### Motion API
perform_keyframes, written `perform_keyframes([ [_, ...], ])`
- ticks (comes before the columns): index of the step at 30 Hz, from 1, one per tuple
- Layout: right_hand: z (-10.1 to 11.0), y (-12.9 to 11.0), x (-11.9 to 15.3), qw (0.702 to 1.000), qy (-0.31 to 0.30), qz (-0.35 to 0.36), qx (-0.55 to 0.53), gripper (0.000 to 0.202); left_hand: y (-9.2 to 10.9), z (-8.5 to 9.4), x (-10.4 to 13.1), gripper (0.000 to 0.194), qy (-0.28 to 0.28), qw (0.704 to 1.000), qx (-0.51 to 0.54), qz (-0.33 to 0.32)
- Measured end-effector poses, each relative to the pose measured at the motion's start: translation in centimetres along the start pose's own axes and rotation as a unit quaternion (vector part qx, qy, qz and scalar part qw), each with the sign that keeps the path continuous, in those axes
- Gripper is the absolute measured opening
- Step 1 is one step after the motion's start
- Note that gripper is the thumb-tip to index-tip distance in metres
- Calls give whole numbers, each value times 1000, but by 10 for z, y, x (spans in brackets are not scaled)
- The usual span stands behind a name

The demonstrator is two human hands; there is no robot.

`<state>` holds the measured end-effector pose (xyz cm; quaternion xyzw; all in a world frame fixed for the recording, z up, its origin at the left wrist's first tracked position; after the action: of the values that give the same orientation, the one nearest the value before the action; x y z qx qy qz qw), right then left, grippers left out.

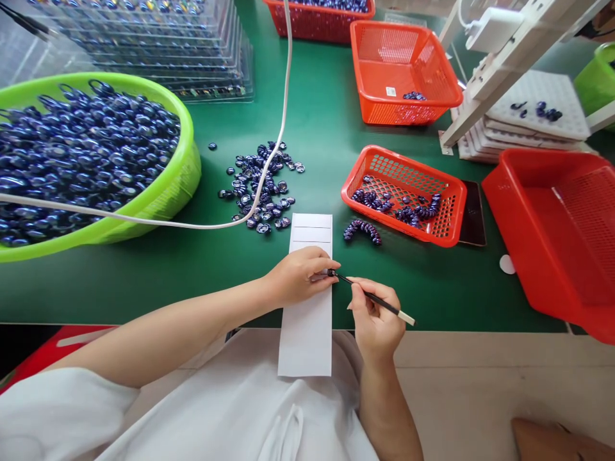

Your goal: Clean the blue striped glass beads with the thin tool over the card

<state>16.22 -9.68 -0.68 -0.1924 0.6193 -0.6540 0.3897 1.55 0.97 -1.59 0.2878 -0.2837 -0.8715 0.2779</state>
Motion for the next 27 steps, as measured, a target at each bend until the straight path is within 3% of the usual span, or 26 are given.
perform_keyframes([
  [27, -2, -1, 1, 999, 0, 11, 39, 10, 1, 0, -1, 18, -14, 1000, -9, 11],
])
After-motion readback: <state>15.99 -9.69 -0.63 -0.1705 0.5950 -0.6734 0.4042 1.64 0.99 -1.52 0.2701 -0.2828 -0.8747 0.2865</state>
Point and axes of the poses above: each hand's wrist, its own x-axis away from the middle knuckle, its own z-axis out of the back of the hand, y = z × x, the point moved 1 cm from there along -x, towards the middle knuckle
